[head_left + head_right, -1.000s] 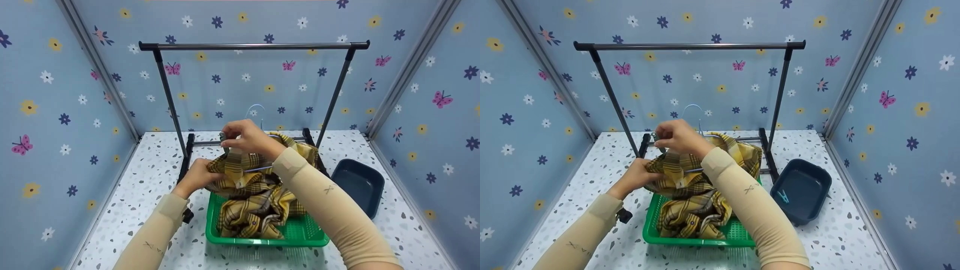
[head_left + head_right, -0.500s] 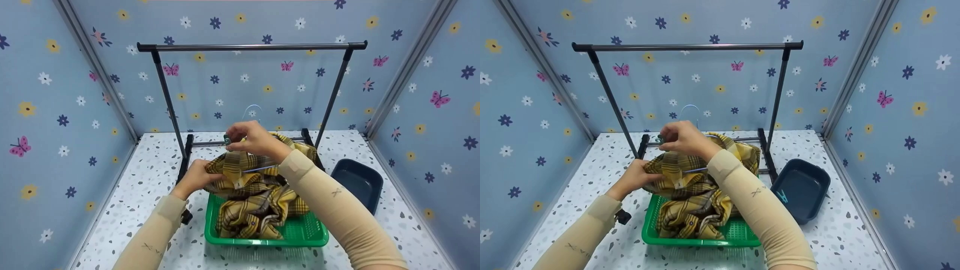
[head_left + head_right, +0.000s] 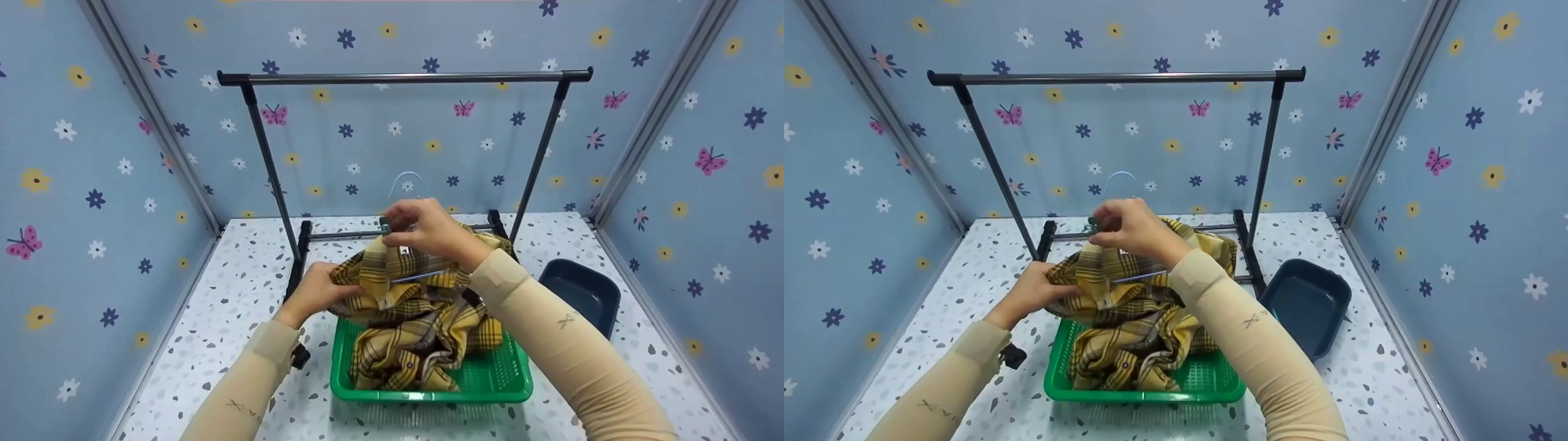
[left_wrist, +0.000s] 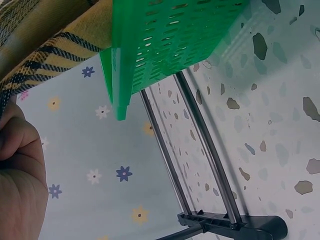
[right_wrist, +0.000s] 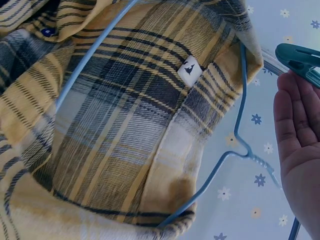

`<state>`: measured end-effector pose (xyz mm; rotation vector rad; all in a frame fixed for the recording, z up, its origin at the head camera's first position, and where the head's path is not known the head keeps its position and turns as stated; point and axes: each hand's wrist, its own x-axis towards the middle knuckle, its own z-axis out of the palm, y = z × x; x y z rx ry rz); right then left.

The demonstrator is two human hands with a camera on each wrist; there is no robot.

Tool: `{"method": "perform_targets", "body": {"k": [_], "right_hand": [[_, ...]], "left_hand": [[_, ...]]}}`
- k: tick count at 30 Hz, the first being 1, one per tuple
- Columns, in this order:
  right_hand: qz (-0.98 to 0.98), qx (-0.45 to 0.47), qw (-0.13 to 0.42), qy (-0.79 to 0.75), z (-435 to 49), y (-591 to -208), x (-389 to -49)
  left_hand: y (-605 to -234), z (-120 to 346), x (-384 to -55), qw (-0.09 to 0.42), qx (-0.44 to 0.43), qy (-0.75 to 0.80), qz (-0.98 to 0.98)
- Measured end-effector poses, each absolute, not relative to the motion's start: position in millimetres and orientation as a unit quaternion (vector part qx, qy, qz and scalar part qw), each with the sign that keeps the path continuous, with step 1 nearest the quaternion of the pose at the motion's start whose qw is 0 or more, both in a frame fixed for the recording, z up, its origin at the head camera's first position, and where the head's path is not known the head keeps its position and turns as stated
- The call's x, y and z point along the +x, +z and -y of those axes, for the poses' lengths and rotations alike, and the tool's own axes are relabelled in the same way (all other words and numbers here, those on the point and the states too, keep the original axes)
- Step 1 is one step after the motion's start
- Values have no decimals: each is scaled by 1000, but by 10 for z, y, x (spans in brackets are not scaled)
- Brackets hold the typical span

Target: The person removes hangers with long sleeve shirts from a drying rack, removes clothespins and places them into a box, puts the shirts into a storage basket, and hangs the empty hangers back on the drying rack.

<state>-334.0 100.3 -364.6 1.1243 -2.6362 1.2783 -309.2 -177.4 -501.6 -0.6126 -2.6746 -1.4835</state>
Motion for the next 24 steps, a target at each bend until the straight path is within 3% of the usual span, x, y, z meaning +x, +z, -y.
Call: {"method": "perform_targets", "body": {"k": [24], "right_hand": [[846, 289, 33, 448, -1572, -3648, -3342]], "left_hand": [[-4999, 1770, -3069, 4, -192, -480, 856]]}}
